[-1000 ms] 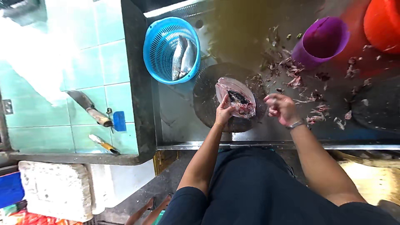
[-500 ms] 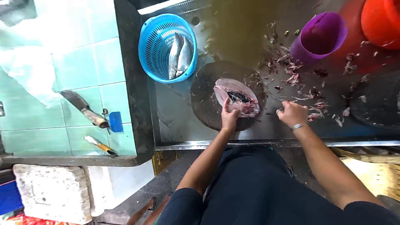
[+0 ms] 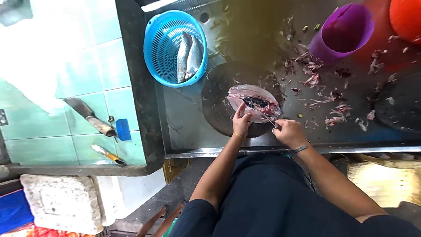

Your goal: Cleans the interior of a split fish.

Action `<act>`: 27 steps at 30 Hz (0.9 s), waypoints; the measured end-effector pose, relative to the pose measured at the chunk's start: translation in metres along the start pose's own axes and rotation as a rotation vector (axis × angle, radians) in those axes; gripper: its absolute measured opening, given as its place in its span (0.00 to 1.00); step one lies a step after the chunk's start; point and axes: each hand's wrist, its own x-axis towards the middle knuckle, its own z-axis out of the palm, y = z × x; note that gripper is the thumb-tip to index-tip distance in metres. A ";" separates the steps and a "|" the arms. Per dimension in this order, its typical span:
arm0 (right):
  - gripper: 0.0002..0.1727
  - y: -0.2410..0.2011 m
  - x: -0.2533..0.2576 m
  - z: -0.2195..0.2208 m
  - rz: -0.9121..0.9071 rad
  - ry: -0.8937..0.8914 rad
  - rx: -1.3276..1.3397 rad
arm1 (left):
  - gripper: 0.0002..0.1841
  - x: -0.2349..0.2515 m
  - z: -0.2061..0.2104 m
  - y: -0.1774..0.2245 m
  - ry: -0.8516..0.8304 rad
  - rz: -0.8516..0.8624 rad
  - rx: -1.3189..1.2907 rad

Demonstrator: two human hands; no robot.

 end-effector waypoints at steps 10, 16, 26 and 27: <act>0.16 -0.025 0.009 0.007 0.035 -0.024 -0.025 | 0.30 0.009 -0.001 0.004 0.023 0.025 -0.032; 0.14 -0.024 0.006 0.002 0.037 0.007 -0.067 | 0.30 0.009 0.001 0.008 0.081 0.022 -0.033; 0.17 -0.034 0.021 0.019 0.024 -0.037 -0.012 | 0.29 0.013 0.000 0.009 0.090 0.028 -0.074; 0.14 -0.034 0.022 0.021 -0.004 -0.018 -0.014 | 0.28 0.013 -0.001 0.007 0.101 0.035 -0.074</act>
